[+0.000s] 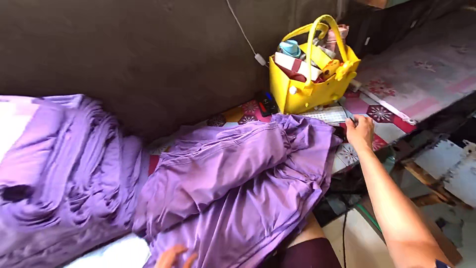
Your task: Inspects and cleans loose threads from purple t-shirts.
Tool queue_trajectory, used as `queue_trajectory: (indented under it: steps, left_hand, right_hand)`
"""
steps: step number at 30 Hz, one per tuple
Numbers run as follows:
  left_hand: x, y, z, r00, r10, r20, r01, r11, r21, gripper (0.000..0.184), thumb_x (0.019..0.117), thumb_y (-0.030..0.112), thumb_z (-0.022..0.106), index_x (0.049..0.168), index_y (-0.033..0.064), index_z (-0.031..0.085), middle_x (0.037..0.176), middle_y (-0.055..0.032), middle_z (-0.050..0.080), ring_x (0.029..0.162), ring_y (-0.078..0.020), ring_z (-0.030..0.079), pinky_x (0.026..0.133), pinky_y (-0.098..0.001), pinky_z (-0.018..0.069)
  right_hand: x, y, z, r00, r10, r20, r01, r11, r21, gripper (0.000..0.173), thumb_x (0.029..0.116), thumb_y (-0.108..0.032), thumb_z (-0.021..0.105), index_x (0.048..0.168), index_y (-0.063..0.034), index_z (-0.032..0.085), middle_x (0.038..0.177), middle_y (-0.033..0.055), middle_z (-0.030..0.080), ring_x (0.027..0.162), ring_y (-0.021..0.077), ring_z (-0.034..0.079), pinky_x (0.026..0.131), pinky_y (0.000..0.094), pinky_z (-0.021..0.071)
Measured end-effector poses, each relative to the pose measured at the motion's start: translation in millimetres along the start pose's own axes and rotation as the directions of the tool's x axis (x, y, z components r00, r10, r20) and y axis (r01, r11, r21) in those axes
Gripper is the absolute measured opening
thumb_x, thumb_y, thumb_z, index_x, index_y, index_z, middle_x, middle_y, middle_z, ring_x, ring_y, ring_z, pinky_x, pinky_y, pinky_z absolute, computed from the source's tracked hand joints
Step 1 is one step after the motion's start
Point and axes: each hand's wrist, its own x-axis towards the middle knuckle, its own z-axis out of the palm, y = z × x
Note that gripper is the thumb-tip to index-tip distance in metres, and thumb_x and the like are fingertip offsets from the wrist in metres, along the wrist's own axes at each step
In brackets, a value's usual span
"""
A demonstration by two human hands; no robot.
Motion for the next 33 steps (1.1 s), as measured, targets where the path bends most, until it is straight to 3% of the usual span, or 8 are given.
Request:
queue_trajectory:
  steps: [4,9,13,17,23,27,30,33]
  left_hand:
    - [85,16,-31,0.928,0.126,-0.350,-0.091,0.989,0.116,0.053,0.0917,0.033,0.070,0.123,-0.0100,0.064,0.135,-0.0368,0.055,0.131,-0.0548,0.050,0.109,-0.0648,0.0395]
    - [222,6,-33,0.948,-0.285,-0.141,0.306,0.937,0.167,0.104,0.0794,0.049,0.085,0.154,-0.0043,0.037,0.160,-0.0417,0.017,0.145,-0.0602,0.025,0.117,-0.0706,0.0231]
    - [292,-30,-20,0.871,-0.492,-0.001,0.480,0.848,0.225,0.134,0.0689,0.046,0.092,0.162,-0.0016,0.009,0.165,-0.0358,0.006,0.151,-0.0532,0.017,0.119,-0.0678,0.0200]
    - [332,-56,-20,0.856,-0.498,0.143,0.472,0.863,0.179,0.146,0.0617,0.048,0.096,0.162,-0.0017,0.002,0.164,-0.0346,0.010,0.152,-0.0507,0.018,0.120,-0.0621,0.0256]
    - [339,-47,-27,0.951,-0.224,0.212,0.242,0.968,-0.066,0.079,0.0691,0.019,0.094,0.135,-0.0049,0.058,0.134,-0.0283,0.060,0.131,-0.0390,0.055,0.113,-0.0560,0.0407]
    - [302,-20,-44,0.995,0.060,-0.082,-0.075,0.978,-0.194,0.042,0.0755,0.011,0.088,0.113,0.0000,0.071,0.108,-0.0198,0.072,0.107,-0.0323,0.068,0.099,-0.0565,0.0502]
    - [243,0,-73,0.848,0.349,-0.398,-0.429,0.894,-0.131,0.027,0.0800,0.016,0.083,0.095,-0.0028,0.071,0.092,-0.0136,0.072,0.089,-0.0207,0.070,0.086,-0.0446,0.0566]
    - [171,24,-89,0.627,0.570,-0.531,-0.680,0.733,-0.017,0.027,0.0848,0.021,0.075,0.080,-0.0038,0.065,0.083,-0.0142,0.068,0.085,-0.0130,0.066,0.080,-0.0270,0.0544]
  right_hand:
    - [-57,-91,38,0.880,-0.398,0.258,0.329,0.904,0.273,0.053,0.0985,-0.029,0.069,0.132,0.0104,0.058,0.128,0.0310,0.061,0.115,0.0390,0.065,0.100,0.0497,0.0530]
    - [-82,-154,134,0.704,-0.412,0.579,0.425,0.897,0.122,0.120,0.0732,-0.069,0.080,0.160,-0.0017,0.032,0.158,0.0271,0.038,0.146,0.0438,0.037,0.120,0.0578,0.0297]
    - [-101,-136,180,0.804,-0.512,0.303,0.500,0.857,0.122,0.119,0.0687,-0.081,0.071,0.154,-0.0030,0.044,0.152,0.0214,0.051,0.141,0.0389,0.047,0.120,0.0558,0.0321]
    - [-109,-124,191,0.802,-0.585,0.118,0.572,0.810,0.131,0.117,0.0702,-0.084,0.065,0.149,0.0009,0.050,0.148,0.0201,0.056,0.138,0.0376,0.052,0.119,0.0531,0.0350]
    - [-110,-122,196,0.807,-0.582,0.098,0.572,0.812,0.112,0.117,0.0712,-0.084,0.064,0.149,0.0011,0.050,0.148,0.0194,0.056,0.139,0.0368,0.051,0.120,0.0521,0.0337]
    - [-108,-122,191,0.802,-0.586,0.118,0.572,0.810,0.130,0.119,0.0703,-0.084,0.065,0.149,0.0031,0.048,0.151,0.0223,0.052,0.140,0.0393,0.049,0.120,0.0537,0.0327]
    - [-95,-144,166,0.728,-0.649,0.222,0.633,0.760,0.148,0.133,0.0622,-0.077,0.079,0.155,0.0078,0.035,0.160,0.0289,0.035,0.150,0.0454,0.033,0.122,0.0642,0.0205]
    - [-80,-190,135,0.472,-0.862,0.185,0.837,0.504,0.214,0.146,0.0500,-0.061,0.094,0.158,0.0082,0.025,0.164,0.0290,0.028,0.155,0.0448,0.021,0.118,0.0765,0.0076]
